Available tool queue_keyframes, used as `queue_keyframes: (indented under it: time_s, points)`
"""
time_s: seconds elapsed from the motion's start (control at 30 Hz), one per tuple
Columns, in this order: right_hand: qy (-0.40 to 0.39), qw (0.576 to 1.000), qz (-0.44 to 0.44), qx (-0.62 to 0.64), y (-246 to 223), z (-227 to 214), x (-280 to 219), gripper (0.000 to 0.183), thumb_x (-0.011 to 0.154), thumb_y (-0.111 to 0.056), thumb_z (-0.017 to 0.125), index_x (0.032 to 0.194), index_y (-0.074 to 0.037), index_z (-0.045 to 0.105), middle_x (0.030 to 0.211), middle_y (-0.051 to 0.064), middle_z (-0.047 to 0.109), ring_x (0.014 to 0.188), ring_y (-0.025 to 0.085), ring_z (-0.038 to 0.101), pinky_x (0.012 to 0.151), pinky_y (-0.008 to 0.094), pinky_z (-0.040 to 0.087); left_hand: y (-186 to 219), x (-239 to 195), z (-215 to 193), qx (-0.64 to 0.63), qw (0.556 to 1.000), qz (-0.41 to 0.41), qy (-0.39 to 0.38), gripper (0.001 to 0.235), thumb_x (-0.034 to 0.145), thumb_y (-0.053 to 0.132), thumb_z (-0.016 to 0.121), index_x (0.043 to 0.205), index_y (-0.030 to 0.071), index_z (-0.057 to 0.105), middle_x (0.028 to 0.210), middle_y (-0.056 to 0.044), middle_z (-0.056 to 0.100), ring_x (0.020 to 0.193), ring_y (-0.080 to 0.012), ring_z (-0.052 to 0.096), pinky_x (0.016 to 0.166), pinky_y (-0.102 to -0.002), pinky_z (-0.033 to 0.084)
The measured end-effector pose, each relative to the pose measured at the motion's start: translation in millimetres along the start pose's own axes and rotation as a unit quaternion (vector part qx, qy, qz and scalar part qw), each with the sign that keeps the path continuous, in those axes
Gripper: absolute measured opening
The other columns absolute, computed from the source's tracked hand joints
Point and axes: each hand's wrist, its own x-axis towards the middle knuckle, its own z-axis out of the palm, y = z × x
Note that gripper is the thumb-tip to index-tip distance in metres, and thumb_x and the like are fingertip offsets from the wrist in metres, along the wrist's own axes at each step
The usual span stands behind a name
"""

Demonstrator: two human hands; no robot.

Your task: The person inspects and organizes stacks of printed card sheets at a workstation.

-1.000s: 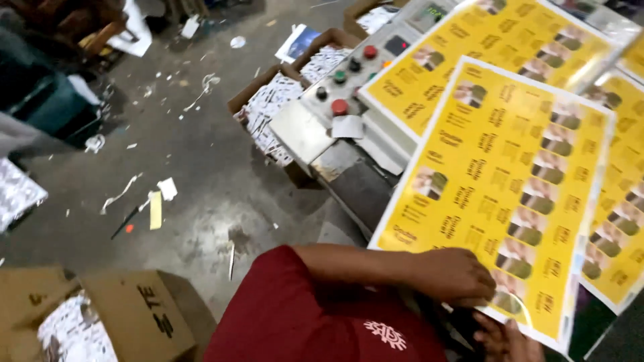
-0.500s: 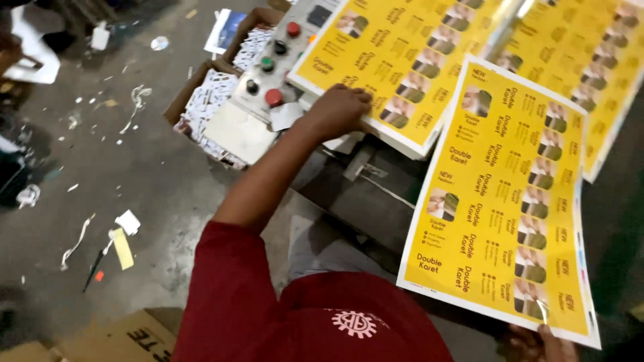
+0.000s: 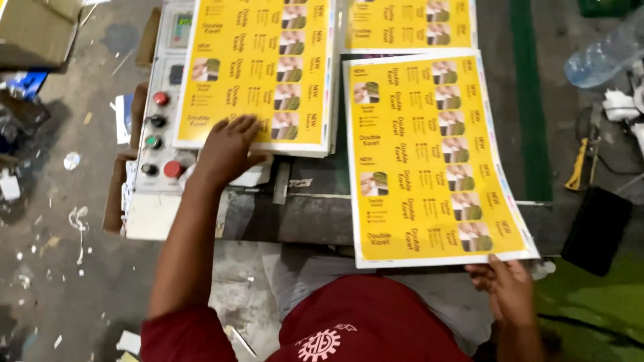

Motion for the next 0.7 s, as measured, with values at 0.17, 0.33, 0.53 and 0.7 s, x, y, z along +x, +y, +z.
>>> queue_keyframes:
  time_s: [0.17, 0.33, 0.53, 0.7]
  points:
    - [0.010, 0.999, 0.035, 0.000, -13.7, 48.3, 3.7, 0.030, 0.104, -0.018, 0.059, 0.127, 0.000, 0.060, 0.098, 0.015, 0.071, 0.081, 0.025, 0.073, 0.056, 0.035, 0.054, 14.8, -8.9, 32.6, 0.025, 0.999, -0.003, 0.037, 0.057, 0.083, 0.037, 0.076, 0.126, 0.001, 0.065, 0.136, -0.018, 0.066, 0.128, -0.0330, 0.062, 0.101, -0.045, 0.048]
    - [-0.074, 0.997, -0.004, -0.018, -16.9, 80.2, 38.7, 0.028, 0.103, -0.020, 0.059, 0.123, -0.001, 0.062, 0.104, 0.012, 0.072, 0.082, 0.023, 0.073, 0.056, 0.033, 0.054, 8.4, -14.4, 22.0, 0.028, 0.998, 0.005, 0.048, 0.034, 0.090, 0.025, 0.071, 0.118, 0.006, 0.069, 0.123, -0.015, 0.074, 0.111, -0.0296, 0.071, 0.089, -0.042, 0.056]
    - [-0.101, 0.995, 0.006, -0.001, -39.4, 107.5, 86.0, 0.030, 0.103, -0.021, 0.058, 0.126, -0.002, 0.059, 0.108, 0.014, 0.073, 0.087, 0.024, 0.073, 0.059, 0.033, 0.054, 11.5, -10.7, 10.5, 0.003, 0.996, -0.061, 0.064, 0.008, 0.096, 0.015, 0.067, 0.099, 0.013, 0.074, 0.087, -0.009, 0.075, 0.080, -0.0310, 0.073, 0.072, -0.044, 0.056]
    - [-0.109, 0.993, 0.017, -0.027, -44.6, 99.8, 72.9, 0.046, 0.103, -0.020, 0.054, 0.147, -0.009, 0.046, 0.115, 0.017, 0.073, 0.088, 0.024, 0.073, 0.061, 0.032, 0.054, 5.8, -12.7, -9.7, -0.054, 0.985, -0.107, 0.128, 0.012, 0.095, 0.022, 0.071, 0.092, 0.012, 0.076, 0.083, -0.010, 0.074, 0.077, -0.0324, 0.071, 0.068, -0.045, 0.055]
